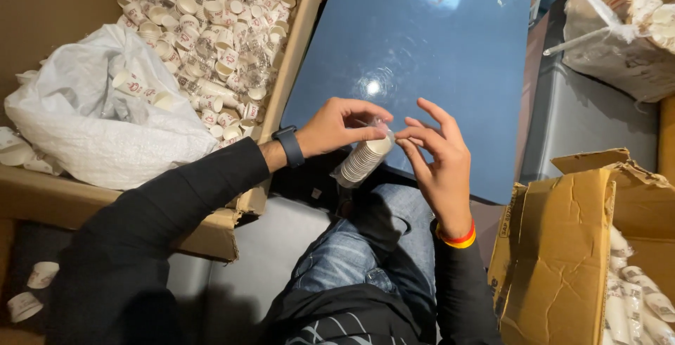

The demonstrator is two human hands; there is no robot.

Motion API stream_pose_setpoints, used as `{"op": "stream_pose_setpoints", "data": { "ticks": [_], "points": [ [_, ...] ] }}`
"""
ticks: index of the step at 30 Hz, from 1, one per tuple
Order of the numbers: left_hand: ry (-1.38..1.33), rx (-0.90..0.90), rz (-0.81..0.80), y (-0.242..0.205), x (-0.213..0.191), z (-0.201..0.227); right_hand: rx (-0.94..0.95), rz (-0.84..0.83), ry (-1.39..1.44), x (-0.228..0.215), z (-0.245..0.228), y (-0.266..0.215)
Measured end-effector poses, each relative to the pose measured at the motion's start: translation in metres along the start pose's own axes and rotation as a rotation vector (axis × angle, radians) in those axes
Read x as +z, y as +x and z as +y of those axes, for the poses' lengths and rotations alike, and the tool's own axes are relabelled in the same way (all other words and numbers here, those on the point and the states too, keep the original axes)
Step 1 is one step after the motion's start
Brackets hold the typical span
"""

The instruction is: Sorting, stacking, and packing small paper cups into plastic sleeves and cardboard boxes.

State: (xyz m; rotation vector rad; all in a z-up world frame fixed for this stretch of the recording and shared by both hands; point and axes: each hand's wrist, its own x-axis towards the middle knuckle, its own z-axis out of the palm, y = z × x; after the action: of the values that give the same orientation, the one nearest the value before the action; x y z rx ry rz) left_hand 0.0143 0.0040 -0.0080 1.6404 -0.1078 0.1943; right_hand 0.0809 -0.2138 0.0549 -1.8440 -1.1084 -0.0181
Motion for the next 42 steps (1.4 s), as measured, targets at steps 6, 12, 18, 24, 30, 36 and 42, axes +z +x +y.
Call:
{"op": "stream_pose_setpoints", "data": {
  "ticks": [6, 12, 18, 24, 30, 36, 42],
  "points": [
    [-0.052, 0.092, -0.007, -0.004, 0.007, 0.003, 0.089, -0.020, -0.038, -0.012, -0.007, -0.007],
    [0.116, -0.014, 0.077, -0.032, 0.045, 0.068, 0.084, 0.044, 0.066, -0.035, -0.017, -0.044],
    [0.321, 0.182, 0.160, -0.081, 0.095, 0.081, 0.008, -0.039, -0.025, -0.073, -0.027, -0.095],
    [0.486, 0.333, 0.359, -0.057, 0.125, 0.088, -0.117, 0.213, -0.179, -0.093, -0.033, -0.086],
    [0.827, 0.665, 0.273, -0.039, 0.129, 0.146, -0.238, 0.322, -0.311, -0.122, -0.053, -0.090],
    [0.437, 0.339, -0.189, -0.078, 0.126, 0.138, -0.079, -0.156, -0.076, -0.152, -0.076, -0.116],
    [-0.553, -0.043, 0.108, -0.022, 0.126, 0.065, 0.111, 0.219, 0.534, -0.105, -0.001, -0.066]
  ]
}}
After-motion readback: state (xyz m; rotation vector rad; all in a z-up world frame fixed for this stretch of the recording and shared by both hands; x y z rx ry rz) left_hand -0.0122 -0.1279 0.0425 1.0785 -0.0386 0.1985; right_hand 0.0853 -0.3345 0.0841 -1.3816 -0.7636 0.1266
